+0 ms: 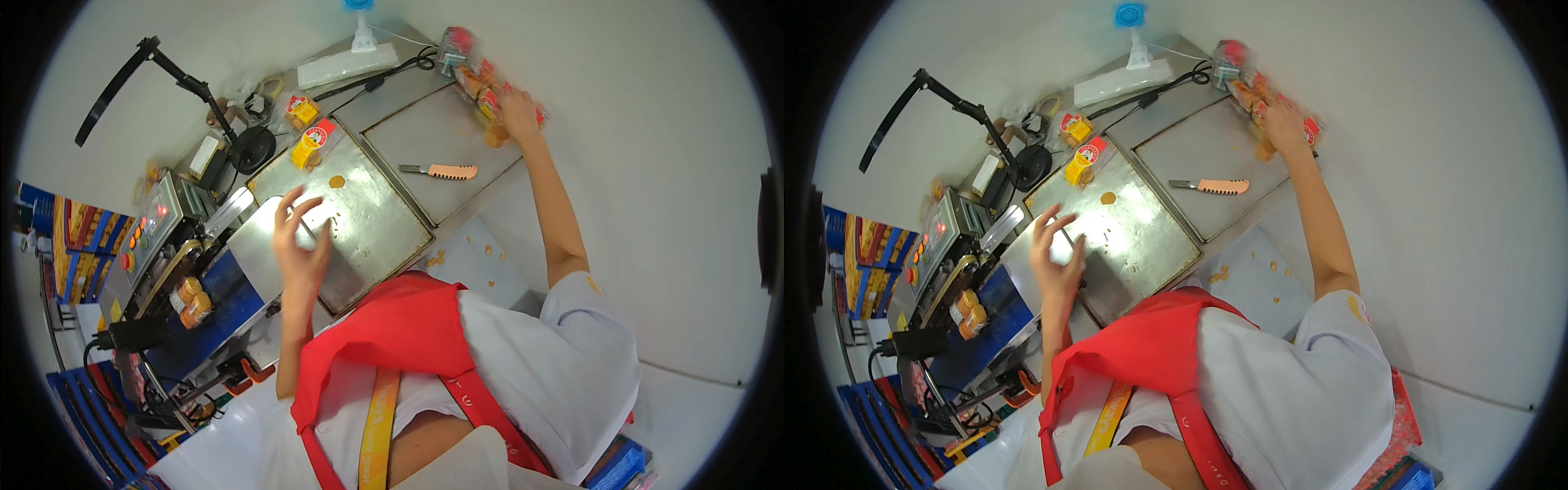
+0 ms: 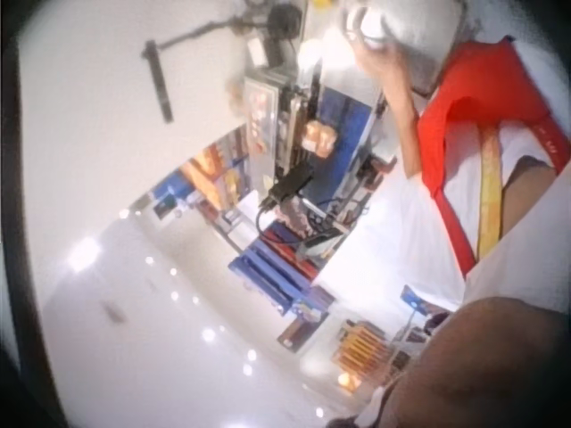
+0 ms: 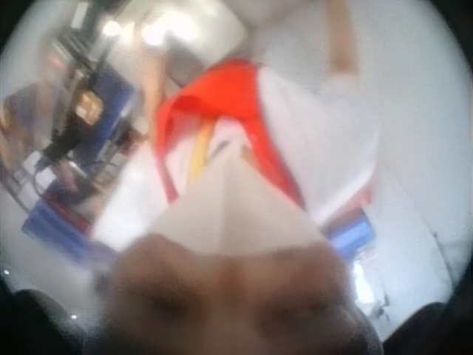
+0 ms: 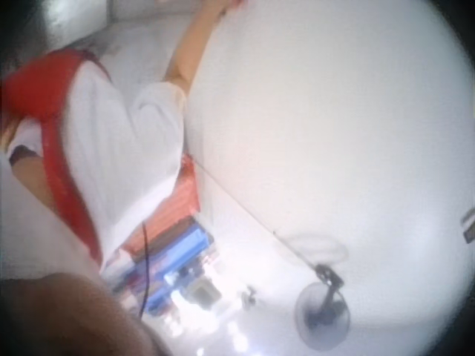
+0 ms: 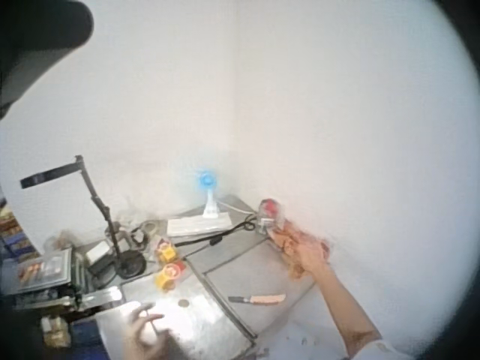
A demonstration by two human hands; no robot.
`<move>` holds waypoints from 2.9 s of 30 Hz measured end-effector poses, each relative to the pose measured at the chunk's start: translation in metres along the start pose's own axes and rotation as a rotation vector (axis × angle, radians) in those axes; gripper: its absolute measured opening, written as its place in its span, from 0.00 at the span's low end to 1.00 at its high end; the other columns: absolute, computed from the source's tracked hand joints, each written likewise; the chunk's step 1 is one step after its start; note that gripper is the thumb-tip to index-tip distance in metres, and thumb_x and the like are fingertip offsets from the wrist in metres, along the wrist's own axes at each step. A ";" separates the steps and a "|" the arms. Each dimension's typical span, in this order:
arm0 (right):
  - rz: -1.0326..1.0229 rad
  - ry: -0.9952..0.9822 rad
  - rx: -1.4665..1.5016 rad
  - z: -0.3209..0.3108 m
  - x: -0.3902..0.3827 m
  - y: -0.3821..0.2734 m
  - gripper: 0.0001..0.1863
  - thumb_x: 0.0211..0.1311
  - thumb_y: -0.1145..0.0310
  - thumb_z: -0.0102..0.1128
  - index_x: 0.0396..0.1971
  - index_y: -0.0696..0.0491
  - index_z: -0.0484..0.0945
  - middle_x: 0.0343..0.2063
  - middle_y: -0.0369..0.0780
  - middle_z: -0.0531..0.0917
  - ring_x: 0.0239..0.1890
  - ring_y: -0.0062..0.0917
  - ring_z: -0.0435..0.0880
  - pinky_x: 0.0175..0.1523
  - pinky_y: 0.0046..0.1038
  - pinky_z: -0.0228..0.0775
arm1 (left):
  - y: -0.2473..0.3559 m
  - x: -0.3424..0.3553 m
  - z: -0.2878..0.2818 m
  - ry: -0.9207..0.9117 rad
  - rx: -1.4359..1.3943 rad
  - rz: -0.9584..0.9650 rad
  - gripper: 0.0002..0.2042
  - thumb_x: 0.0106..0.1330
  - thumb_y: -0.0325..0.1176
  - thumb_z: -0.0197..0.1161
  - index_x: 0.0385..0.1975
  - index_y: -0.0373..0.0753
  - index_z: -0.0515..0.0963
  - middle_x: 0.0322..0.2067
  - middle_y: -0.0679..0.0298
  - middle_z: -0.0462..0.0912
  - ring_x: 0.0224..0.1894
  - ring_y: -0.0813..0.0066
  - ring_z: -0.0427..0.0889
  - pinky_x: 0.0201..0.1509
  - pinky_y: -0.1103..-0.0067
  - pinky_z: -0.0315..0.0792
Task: The person places small bread rolls into plastic bags, seals them using a heat sealer, and stacks the packaged rolls in a yellow crate. The person then stacks the crate onto a stack of other crates.
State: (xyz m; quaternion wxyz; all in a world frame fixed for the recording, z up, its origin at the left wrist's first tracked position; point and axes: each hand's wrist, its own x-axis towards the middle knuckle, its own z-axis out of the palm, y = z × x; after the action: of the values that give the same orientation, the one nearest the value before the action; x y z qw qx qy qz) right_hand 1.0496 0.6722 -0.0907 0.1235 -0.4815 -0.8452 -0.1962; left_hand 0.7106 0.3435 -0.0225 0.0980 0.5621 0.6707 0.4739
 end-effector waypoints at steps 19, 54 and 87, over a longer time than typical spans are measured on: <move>-0.654 -0.272 1.184 -0.212 0.065 -0.199 0.14 0.55 0.61 0.63 0.27 0.58 0.80 0.27 0.34 0.71 0.34 0.19 0.69 0.44 0.21 0.62 | -0.016 0.055 0.006 0.081 -1.223 -0.357 0.21 0.66 0.41 0.57 0.53 0.35 0.68 0.40 0.64 0.79 0.40 0.77 0.79 0.49 0.80 0.74; -0.184 0.412 1.057 -0.156 -0.026 -0.429 0.11 0.55 0.68 0.60 0.35 0.59 0.79 0.42 0.45 0.75 0.44 0.39 0.73 0.48 0.34 0.68 | -0.096 -0.027 -0.092 0.650 0.078 -0.091 0.07 0.56 0.29 0.67 0.31 0.32 0.80 0.26 0.62 0.80 0.25 0.79 0.79 0.30 0.82 0.74; -0.314 -0.632 2.258 -0.119 0.015 -0.411 0.05 0.57 0.74 0.61 0.30 0.58 0.83 0.36 0.40 0.82 0.39 0.20 0.78 0.49 0.22 0.68 | -0.153 -0.016 -0.133 0.125 -0.724 -0.099 0.03 0.56 0.21 0.65 0.29 0.33 0.82 0.34 0.61 0.81 0.36 0.80 0.78 0.43 0.83 0.72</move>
State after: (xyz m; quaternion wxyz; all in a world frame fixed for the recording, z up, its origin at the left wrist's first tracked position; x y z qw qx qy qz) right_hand 0.6899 0.4411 -0.0665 0.2389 -0.0175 -0.5827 0.7766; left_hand 0.5264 0.2729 -0.0726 0.2720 0.4279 0.4907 0.7086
